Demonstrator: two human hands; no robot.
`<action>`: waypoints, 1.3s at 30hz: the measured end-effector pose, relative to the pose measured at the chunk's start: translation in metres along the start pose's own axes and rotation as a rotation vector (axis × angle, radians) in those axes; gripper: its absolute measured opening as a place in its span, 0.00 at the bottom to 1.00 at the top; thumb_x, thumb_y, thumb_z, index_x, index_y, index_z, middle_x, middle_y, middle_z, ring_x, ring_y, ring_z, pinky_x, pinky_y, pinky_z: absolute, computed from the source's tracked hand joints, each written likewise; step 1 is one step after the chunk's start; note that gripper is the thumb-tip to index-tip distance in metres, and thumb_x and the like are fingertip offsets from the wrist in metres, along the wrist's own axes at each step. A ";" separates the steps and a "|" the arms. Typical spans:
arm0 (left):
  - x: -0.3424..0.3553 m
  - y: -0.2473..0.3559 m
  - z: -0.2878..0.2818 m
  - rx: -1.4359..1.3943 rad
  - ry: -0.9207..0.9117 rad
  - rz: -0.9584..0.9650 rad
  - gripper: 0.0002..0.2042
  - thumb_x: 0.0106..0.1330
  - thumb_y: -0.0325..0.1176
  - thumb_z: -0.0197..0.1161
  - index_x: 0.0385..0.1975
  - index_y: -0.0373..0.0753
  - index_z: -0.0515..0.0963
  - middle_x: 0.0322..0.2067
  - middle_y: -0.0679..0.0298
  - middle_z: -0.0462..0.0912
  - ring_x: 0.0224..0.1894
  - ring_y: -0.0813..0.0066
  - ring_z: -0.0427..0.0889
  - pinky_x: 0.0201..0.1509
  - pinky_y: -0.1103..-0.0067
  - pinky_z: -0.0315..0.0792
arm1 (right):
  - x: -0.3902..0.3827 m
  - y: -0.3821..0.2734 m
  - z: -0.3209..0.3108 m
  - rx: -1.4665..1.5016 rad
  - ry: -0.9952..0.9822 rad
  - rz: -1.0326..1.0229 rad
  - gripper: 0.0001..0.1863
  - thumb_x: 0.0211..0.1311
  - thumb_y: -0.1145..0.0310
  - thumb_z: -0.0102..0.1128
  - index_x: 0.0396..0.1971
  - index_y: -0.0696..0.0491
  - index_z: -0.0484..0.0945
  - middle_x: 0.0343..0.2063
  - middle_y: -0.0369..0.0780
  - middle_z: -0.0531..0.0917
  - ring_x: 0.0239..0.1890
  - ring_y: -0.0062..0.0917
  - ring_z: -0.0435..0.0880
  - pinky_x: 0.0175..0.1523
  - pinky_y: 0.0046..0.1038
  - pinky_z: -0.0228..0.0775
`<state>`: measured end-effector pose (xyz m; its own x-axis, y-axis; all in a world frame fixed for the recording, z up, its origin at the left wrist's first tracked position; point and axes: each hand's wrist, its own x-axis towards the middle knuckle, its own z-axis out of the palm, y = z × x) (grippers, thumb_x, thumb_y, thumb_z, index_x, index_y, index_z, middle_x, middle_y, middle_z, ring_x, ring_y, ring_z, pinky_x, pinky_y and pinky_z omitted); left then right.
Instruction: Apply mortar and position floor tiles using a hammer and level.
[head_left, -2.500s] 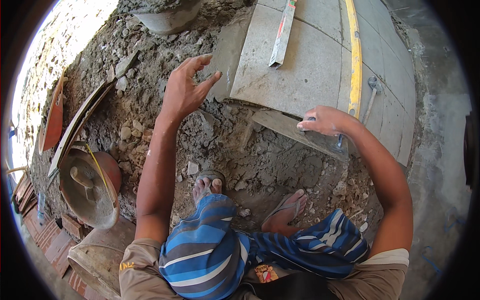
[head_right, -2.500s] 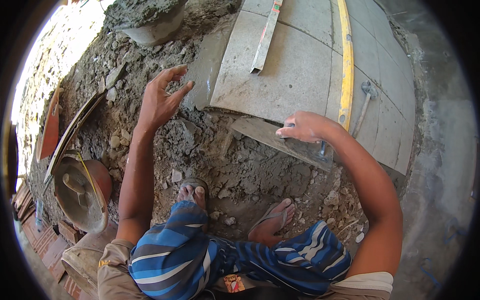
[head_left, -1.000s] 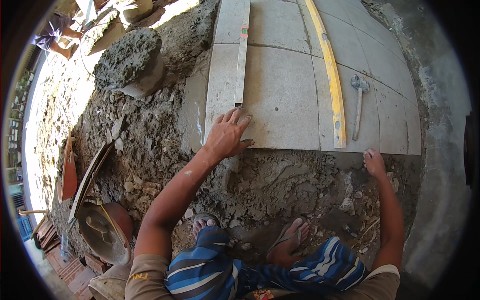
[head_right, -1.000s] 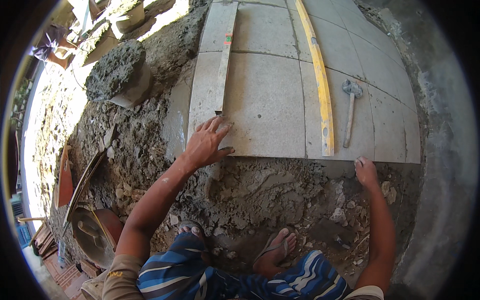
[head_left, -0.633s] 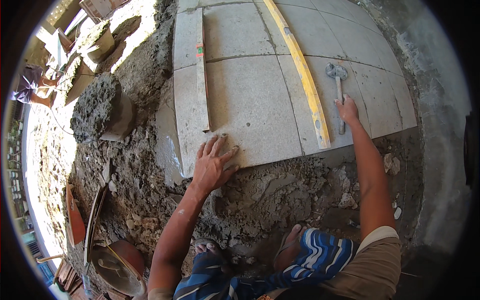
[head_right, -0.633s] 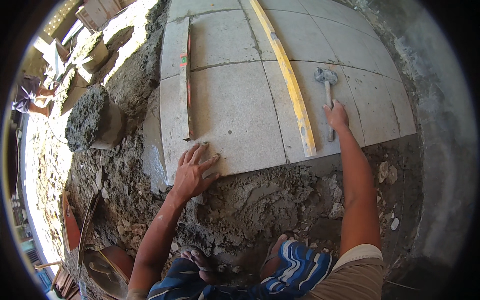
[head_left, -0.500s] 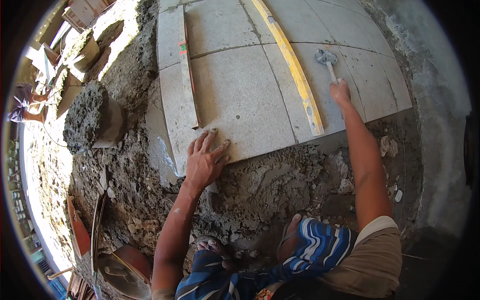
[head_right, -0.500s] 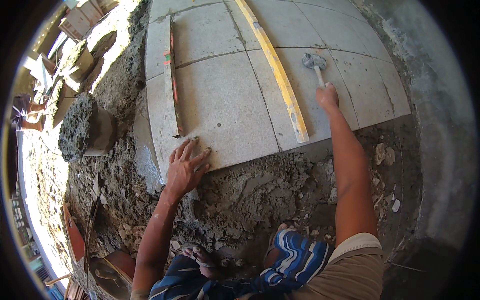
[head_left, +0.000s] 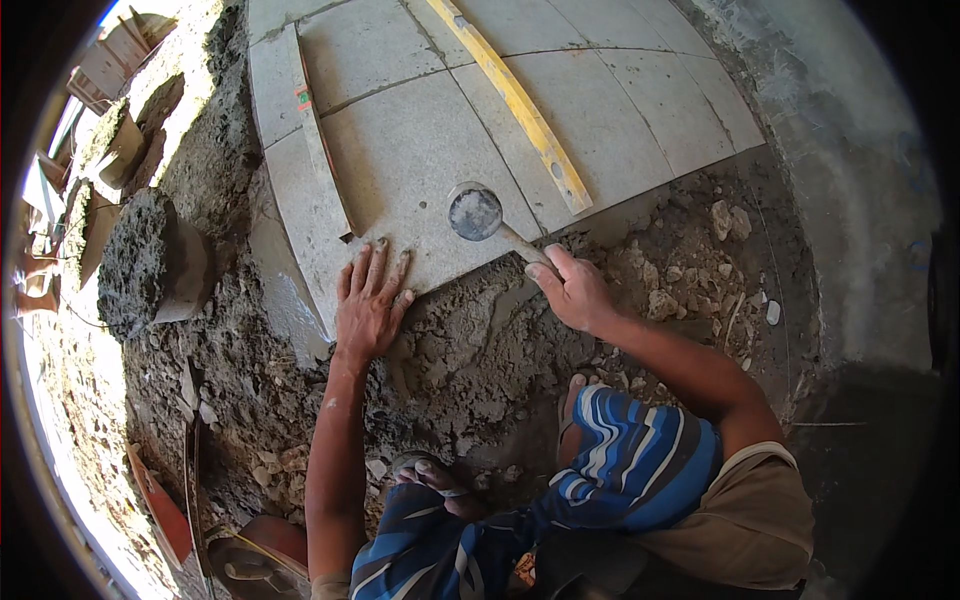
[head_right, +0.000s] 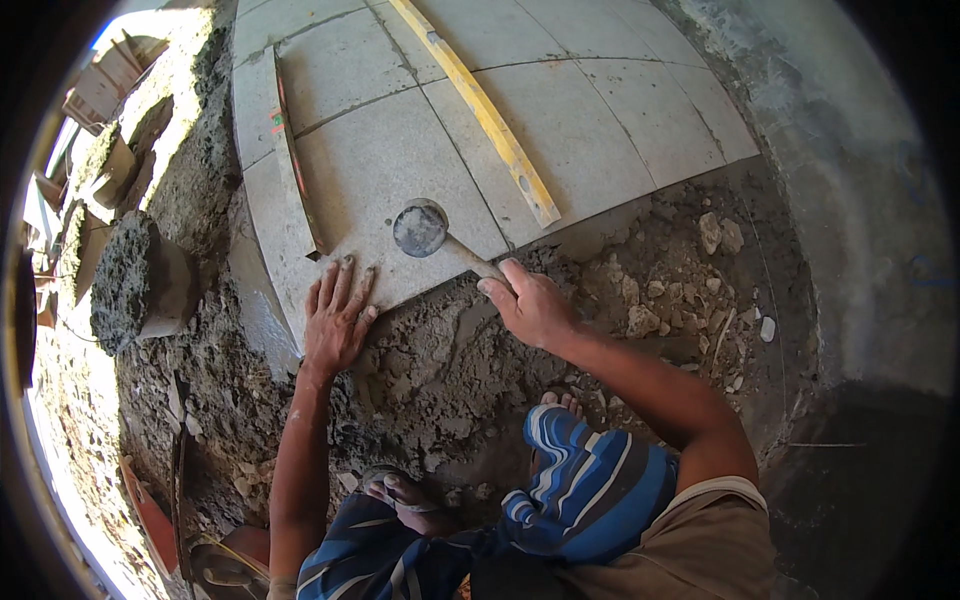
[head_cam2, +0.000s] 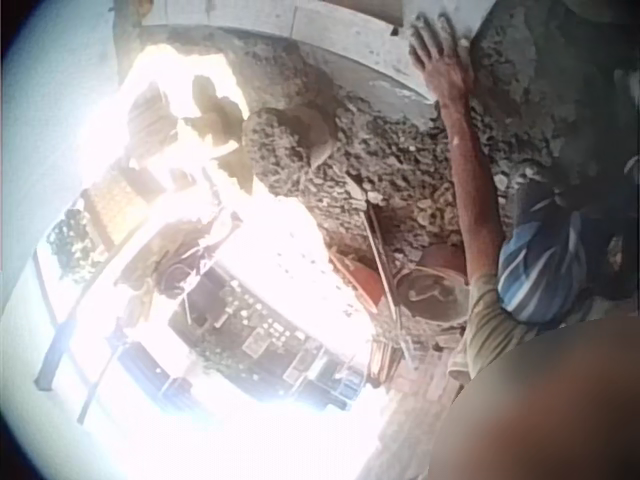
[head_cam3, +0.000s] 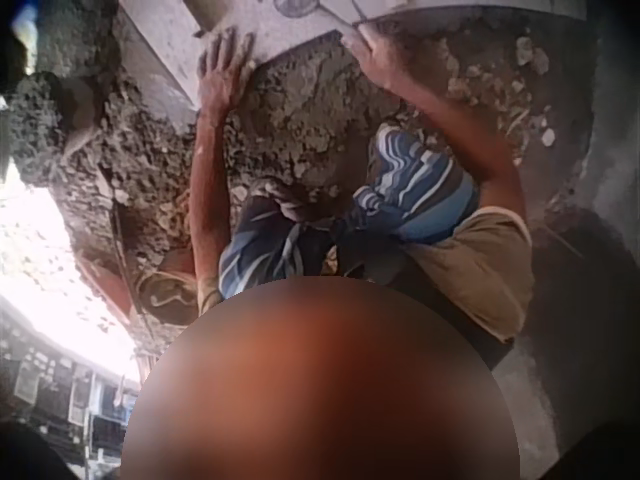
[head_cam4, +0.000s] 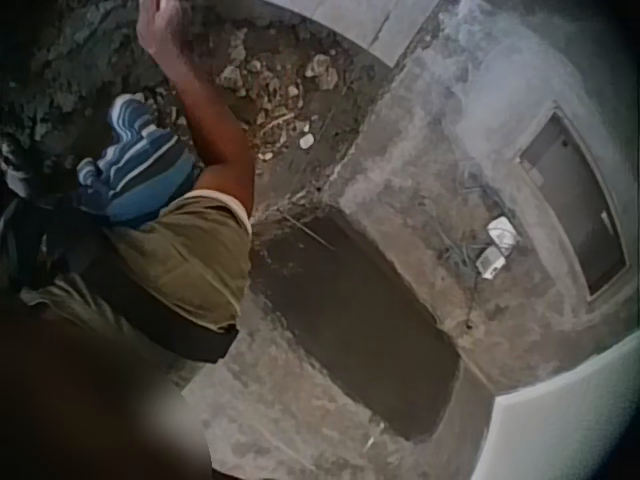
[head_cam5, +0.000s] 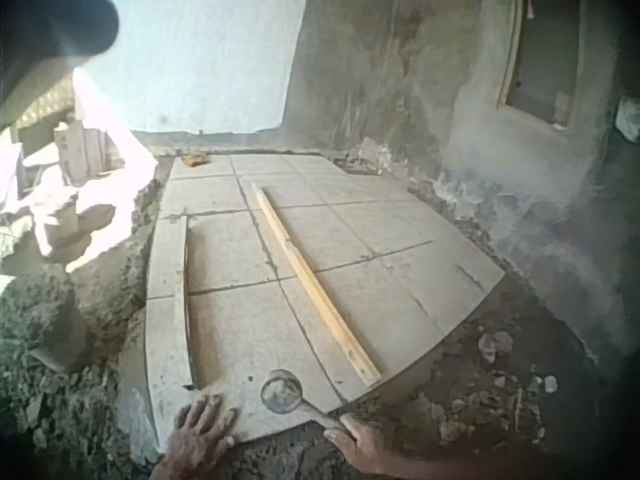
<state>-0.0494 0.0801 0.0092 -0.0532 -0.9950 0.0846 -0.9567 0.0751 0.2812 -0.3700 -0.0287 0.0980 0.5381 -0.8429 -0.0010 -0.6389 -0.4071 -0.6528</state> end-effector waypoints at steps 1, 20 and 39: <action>0.000 -0.002 0.000 0.008 -0.014 0.001 0.30 0.78 0.58 0.47 0.77 0.56 0.61 0.78 0.58 0.56 0.81 0.53 0.49 0.81 0.56 0.41 | -0.003 -0.012 0.009 0.046 0.015 -0.031 0.22 0.77 0.51 0.53 0.38 0.60 0.69 0.26 0.58 0.79 0.33 0.63 0.79 0.35 0.53 0.68; -0.002 0.000 -0.005 0.049 -0.038 0.056 0.42 0.70 0.72 0.44 0.78 0.51 0.58 0.78 0.51 0.53 0.81 0.49 0.45 0.81 0.51 0.34 | -0.030 0.012 0.053 -0.083 -0.179 0.014 0.19 0.77 0.53 0.50 0.40 0.58 0.68 0.24 0.57 0.80 0.29 0.62 0.80 0.34 0.57 0.69; -0.002 0.007 -0.003 0.040 -0.035 0.001 0.44 0.67 0.75 0.45 0.78 0.53 0.60 0.78 0.53 0.53 0.81 0.50 0.45 0.82 0.51 0.34 | -0.006 -0.008 0.028 0.051 -0.105 -0.044 0.19 0.77 0.55 0.51 0.38 0.58 0.69 0.24 0.57 0.79 0.31 0.62 0.79 0.34 0.54 0.68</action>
<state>-0.0553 0.0825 0.0138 -0.0632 -0.9967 0.0511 -0.9673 0.0738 0.2426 -0.3527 -0.0107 0.0815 0.6212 -0.7821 -0.0488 -0.5857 -0.4221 -0.6919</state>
